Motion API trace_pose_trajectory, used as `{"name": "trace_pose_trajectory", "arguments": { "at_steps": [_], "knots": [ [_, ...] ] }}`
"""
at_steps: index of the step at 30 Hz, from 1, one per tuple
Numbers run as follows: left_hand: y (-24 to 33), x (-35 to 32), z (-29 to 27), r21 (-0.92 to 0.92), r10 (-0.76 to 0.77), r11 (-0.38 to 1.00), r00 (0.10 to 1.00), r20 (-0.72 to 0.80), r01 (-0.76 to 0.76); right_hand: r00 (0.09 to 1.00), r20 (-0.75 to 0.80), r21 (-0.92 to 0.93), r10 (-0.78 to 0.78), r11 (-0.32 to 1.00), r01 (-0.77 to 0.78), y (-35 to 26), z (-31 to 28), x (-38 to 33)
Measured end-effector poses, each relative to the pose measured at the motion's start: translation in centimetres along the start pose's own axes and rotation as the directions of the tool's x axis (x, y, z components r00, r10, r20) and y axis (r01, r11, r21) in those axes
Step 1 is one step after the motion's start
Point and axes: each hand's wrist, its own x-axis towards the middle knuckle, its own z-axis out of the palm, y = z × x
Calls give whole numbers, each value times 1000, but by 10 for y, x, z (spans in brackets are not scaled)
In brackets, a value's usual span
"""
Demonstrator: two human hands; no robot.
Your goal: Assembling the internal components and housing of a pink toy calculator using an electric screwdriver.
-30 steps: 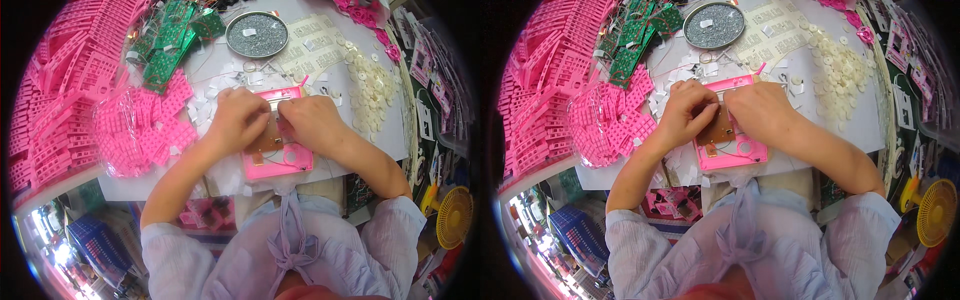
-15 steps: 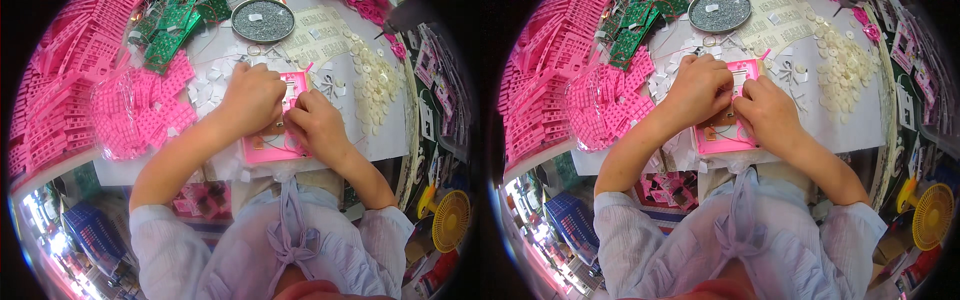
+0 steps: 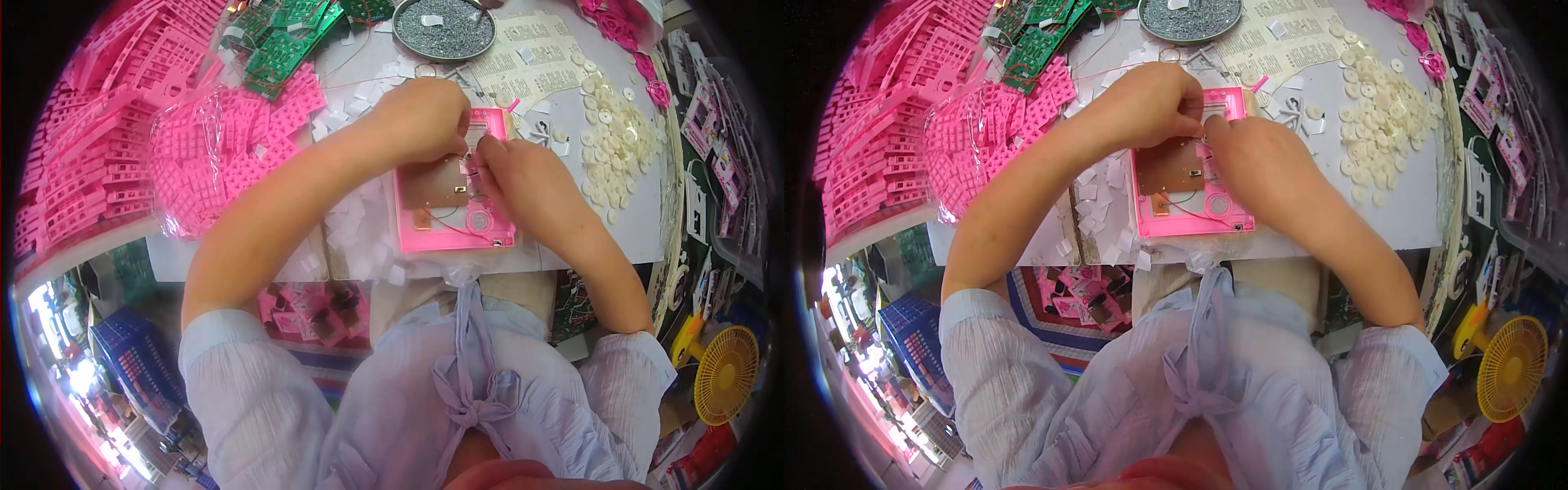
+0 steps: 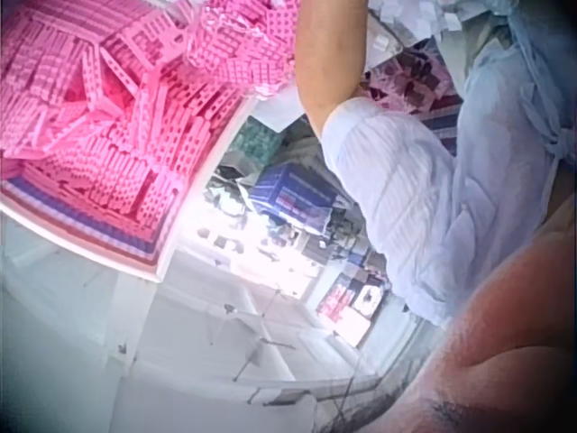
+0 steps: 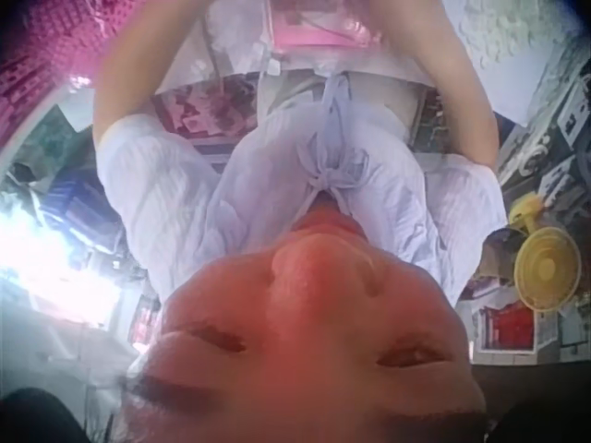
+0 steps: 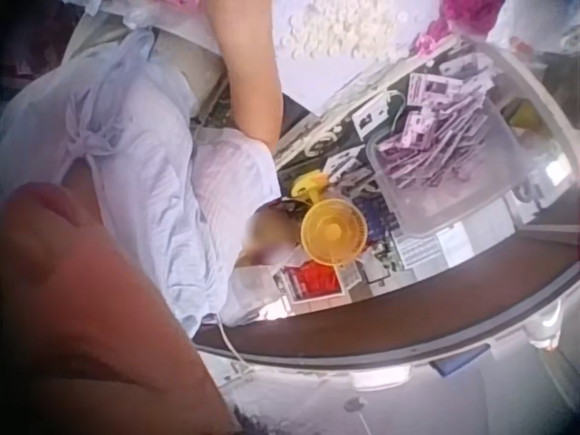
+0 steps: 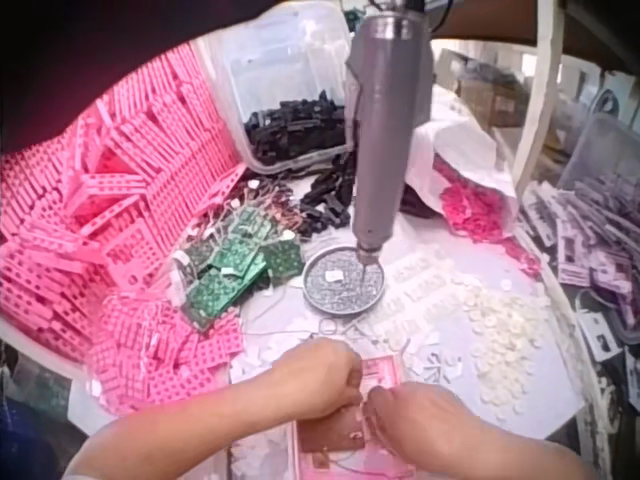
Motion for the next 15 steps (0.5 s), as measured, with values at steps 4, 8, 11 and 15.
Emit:
{"name": "trace_pose_trajectory", "arguments": {
  "at_steps": [4,8,11,15],
  "knots": [
    [-5,-2,3,-36,46,998,997,-54,-48,964,-238,111,-121,982,150,18,9,3],
    [-1,4,5,35,25,999,998,-58,-23,854,-512,213,-91,950,229,23,29,13],
    [-3,7,3,4,10,1000,1000,-7,-10,893,-450,290,8,947,138,30,37,12],
    [-5,4,-1,-51,-20,998,1000,15,21,922,-375,187,-92,967,173,29,28,16]
  ]
}}
